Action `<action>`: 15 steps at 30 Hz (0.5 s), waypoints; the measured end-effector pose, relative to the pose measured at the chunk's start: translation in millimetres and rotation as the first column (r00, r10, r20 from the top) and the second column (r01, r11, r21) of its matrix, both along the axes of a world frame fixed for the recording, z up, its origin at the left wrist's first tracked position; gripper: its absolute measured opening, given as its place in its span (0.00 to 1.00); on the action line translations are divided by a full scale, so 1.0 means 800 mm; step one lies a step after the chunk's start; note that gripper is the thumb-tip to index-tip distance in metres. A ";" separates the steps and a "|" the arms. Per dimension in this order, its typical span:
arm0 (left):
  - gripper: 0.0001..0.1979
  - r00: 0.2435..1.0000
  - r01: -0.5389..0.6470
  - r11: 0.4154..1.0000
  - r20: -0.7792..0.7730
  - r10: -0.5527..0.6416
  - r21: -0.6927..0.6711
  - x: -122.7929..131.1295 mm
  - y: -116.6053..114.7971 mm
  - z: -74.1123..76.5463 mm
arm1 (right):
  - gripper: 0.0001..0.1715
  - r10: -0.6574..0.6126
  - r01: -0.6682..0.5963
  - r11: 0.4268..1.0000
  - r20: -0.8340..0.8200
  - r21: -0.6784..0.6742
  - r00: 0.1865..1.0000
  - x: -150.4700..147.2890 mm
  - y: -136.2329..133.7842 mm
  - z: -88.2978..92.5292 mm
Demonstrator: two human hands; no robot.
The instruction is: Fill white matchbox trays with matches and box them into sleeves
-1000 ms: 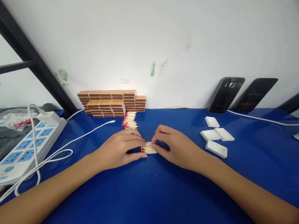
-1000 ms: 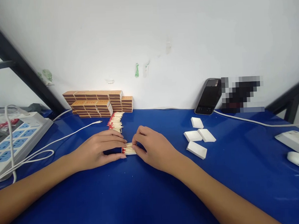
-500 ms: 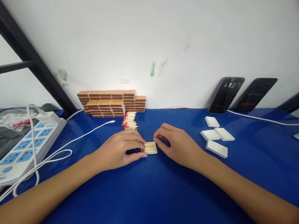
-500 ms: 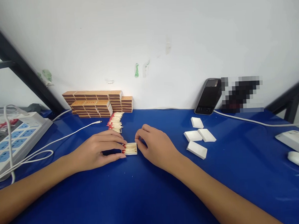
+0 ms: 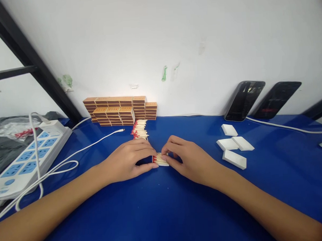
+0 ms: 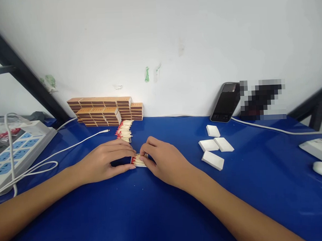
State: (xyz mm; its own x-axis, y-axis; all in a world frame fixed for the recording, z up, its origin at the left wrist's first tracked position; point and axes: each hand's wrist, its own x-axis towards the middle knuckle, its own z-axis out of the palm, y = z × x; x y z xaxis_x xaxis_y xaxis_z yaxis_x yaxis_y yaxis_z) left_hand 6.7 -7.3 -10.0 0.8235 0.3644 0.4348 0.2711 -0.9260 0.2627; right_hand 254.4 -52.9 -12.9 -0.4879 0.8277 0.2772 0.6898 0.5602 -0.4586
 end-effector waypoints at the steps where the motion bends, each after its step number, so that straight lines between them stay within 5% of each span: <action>1: 0.11 1.000 -0.002 1.000 0.000 0.002 0.002 0.000 0.000 0.000 | 0.07 0.009 -0.009 1.000 0.003 0.010 1.000 0.000 0.000 0.000; 15: 0.11 1.000 0.022 0.999 0.016 -0.022 0.039 -0.001 0.000 -0.001 | 0.05 0.026 -0.027 0.999 -0.009 -0.021 1.000 -0.001 -0.003 0.003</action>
